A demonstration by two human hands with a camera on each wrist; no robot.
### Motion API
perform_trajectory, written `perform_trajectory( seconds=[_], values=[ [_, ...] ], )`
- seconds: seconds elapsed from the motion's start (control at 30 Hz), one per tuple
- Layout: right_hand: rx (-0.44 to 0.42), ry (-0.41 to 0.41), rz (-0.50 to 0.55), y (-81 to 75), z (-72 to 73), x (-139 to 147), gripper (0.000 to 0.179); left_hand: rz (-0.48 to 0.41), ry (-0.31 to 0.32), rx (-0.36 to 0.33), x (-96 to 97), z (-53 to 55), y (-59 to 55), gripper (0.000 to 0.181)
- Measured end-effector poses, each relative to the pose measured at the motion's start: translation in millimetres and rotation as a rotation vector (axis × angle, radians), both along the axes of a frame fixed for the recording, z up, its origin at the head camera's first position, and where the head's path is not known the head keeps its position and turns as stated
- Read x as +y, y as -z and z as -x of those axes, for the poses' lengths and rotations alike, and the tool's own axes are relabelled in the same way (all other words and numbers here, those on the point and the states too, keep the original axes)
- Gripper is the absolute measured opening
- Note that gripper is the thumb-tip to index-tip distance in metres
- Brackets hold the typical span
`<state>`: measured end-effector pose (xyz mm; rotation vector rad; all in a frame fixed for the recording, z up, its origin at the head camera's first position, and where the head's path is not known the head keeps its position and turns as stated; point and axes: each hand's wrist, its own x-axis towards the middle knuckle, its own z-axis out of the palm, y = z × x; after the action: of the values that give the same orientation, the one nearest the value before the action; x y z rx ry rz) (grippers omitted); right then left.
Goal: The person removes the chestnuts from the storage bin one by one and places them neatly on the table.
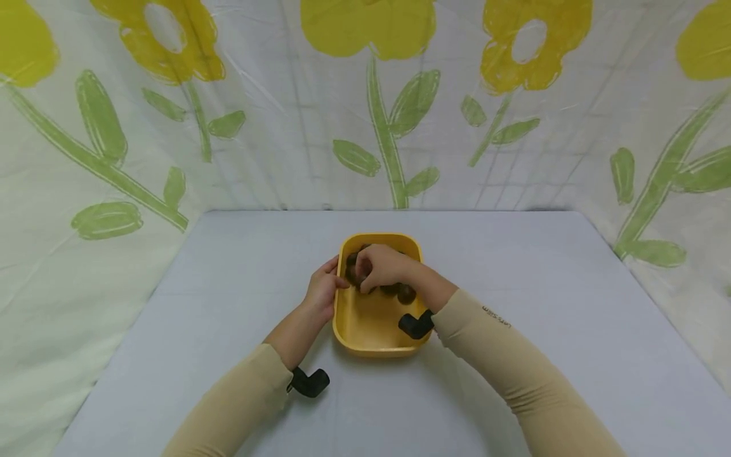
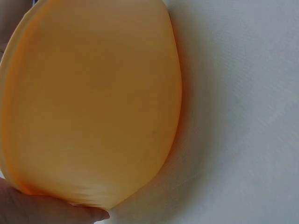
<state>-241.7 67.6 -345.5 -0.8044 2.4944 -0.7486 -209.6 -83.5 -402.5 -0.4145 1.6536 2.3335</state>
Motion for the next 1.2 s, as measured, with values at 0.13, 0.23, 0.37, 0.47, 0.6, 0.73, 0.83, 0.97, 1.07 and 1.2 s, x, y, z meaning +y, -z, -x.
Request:
perform_trajectory(
  seconds=[0.13,0.23,0.37,0.47,0.6,0.73,0.83,0.97,1.07,1.2],
  values=[
    [-0.015,0.082,0.081,-10.3,3.3,17.3,0.022,-0.010,-0.003,-0.008,-0.7,0.3,-0.3,0.078],
    [-0.024,0.157,0.125,-13.3,5.7,31.9,0.024,-0.005,-0.008,-0.010,-0.9,1.1,0.6,0.079],
    [-0.023,0.247,0.171,-12.1,11.3,51.6,0.027,0.013,-0.013,-0.001,-0.5,2.3,1.0,0.079],
    [-0.025,0.301,0.182,-8.9,16.5,65.7,0.029,0.036,-0.015,0.002,0.0,3.2,1.4,0.079],
    [-0.033,0.365,0.190,-5.6,21.2,84.4,0.032,0.061,-0.019,-0.001,0.8,3.4,1.6,0.080],
    [-0.030,0.423,0.200,-1.8,24.8,103.8,0.033,0.060,-0.026,-0.003,2.2,3.3,1.4,0.080],
    [-0.031,0.463,0.195,3.4,27.6,116.5,0.034,0.060,-0.030,-0.003,2.7,3.7,2.2,0.080],
    [-0.026,0.498,0.179,13.4,30.8,128.6,0.035,0.071,-0.043,-0.009,2.4,3.7,2.4,0.081],
    [-0.012,0.513,0.157,22.7,33.5,134.5,0.036,0.067,-0.051,-0.013,2.3,3.5,1.8,0.080],
    [0.002,0.530,0.128,35.2,38.1,139.6,0.036,0.053,-0.053,-0.005,3.4,2.7,2.0,0.080]
  ],
)
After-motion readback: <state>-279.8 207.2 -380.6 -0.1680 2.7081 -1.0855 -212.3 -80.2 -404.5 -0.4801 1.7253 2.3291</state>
